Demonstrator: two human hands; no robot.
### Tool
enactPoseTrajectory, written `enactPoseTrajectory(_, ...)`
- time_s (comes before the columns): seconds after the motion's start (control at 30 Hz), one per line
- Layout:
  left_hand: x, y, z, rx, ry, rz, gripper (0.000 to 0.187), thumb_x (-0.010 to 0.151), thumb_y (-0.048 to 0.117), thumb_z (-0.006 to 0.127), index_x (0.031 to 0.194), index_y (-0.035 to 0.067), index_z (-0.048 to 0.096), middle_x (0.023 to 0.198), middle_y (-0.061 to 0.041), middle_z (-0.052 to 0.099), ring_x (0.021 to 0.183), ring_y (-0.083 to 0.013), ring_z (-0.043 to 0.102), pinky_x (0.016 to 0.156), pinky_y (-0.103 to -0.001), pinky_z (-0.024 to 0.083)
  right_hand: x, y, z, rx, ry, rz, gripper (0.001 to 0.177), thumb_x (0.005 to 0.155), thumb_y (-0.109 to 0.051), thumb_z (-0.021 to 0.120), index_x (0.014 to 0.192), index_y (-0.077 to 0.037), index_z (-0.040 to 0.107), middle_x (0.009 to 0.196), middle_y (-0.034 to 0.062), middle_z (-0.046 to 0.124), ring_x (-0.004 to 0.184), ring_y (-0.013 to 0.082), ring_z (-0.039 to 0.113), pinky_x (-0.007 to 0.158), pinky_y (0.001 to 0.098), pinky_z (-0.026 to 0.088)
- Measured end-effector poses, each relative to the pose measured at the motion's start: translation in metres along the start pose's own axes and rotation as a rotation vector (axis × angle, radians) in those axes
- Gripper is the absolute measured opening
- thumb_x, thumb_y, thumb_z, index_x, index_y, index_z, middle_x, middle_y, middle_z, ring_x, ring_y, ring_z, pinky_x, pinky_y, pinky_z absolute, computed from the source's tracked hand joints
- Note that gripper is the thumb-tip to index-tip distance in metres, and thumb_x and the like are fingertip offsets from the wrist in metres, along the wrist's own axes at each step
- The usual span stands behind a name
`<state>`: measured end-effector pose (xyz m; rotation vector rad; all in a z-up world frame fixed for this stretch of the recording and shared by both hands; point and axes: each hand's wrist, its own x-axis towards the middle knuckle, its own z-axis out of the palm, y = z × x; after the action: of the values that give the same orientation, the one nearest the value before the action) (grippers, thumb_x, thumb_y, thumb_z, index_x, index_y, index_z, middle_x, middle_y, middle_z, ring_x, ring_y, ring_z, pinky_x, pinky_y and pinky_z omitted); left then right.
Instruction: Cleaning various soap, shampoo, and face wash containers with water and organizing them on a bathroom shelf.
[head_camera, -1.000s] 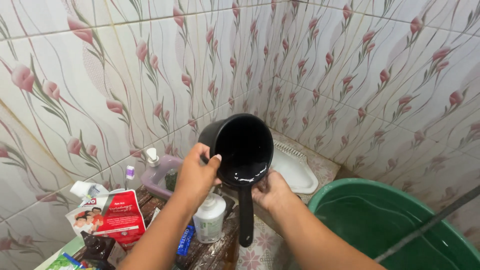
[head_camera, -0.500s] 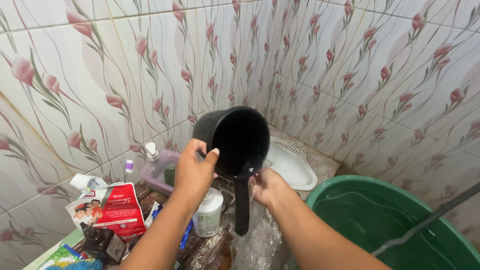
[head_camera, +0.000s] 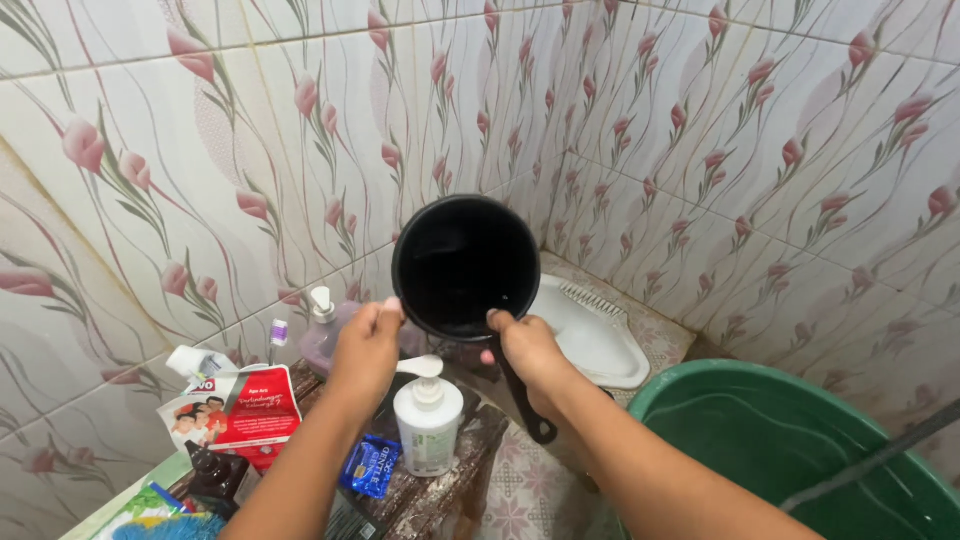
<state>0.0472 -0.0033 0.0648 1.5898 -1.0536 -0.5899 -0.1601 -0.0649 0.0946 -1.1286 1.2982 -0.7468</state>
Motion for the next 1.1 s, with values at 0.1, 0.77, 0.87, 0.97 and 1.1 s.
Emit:
enactPoseTrajectory(0.1, -0.016, -0.009, -0.013, 0.160, -0.025, -0.146, 0.033, 0.102, 0.030, 0.055, 0.123, 0.009, 0.071, 0.106, -0.007, 0.073, 0.097, -0.0174, 0.067, 0.091, -0.034, 0.050, 0.002, -0.008, 0.010, 0.059, 0.056, 0.029, 0.044, 0.097, -0.035, 0.062, 0.117, 0.004, 0.064, 0.101, 0.0162, 0.072, 0.075, 0.0196, 0.062, 0.073, 0.0387, 0.051)
enactPoseTrajectory(0.77, -0.024, -0.062, 0.009, -0.167, -0.085, -0.340, 0.037, 0.091, 0.005, 0.059, 0.126, 0.004, 0.070, 0.107, -0.009, 0.078, 0.090, -0.0149, 0.069, 0.079, -0.027, 0.052, 0.081, 0.036, 0.088, 0.782, 0.052, 0.012, 0.033, 0.086, -0.003, 0.075, 0.115, -0.011, 0.062, 0.100, 0.0071, 0.064, 0.082, 0.0242, 0.056, 0.063, 0.0421, 0.044)
enactPoseTrajectory(0.87, -0.025, -0.060, 0.006, -0.103, -0.082, -0.341, 0.035, 0.091, 0.008, 0.061, 0.125, 0.005, 0.071, 0.103, -0.009, 0.080, 0.085, -0.0158, 0.069, 0.075, -0.029, 0.053, 0.121, 0.066, 0.091, 0.910, -0.117, -0.043, 0.025, 0.090, -0.011, 0.069, 0.113, -0.008, 0.062, 0.096, 0.0084, 0.063, 0.079, 0.0252, 0.056, 0.063, 0.0442, 0.046)
enactPoseTrajectory(0.97, -0.027, -0.057, 0.003, -0.068, -0.066, -0.353, 0.035, 0.091, 0.009, 0.061, 0.123, 0.006, 0.074, 0.100, -0.010, 0.081, 0.081, -0.0160, 0.070, 0.073, -0.030, 0.053, 0.107, 0.059, 0.088, 0.929, -0.108, -0.004, 0.022, 0.097, -0.018, 0.063, 0.118, -0.014, 0.061, 0.100, 0.0053, 0.064, 0.086, 0.0216, 0.058, 0.076, 0.0447, 0.052)
enactPoseTrajectory(1.1, -0.026, -0.068, 0.001, -0.032, -0.049, -0.310, 0.033, 0.093, 0.017, 0.061, 0.122, 0.009, 0.074, 0.100, -0.011, 0.081, 0.082, -0.0146, 0.071, 0.075, -0.030, 0.054, 0.050, 0.014, 0.063, 0.582, 0.196, 0.236, 0.036, 0.104, -0.043, 0.058, 0.126, -0.015, 0.053, 0.100, 0.0040, 0.056, 0.087, 0.0214, 0.047, 0.082, 0.0505, 0.040)
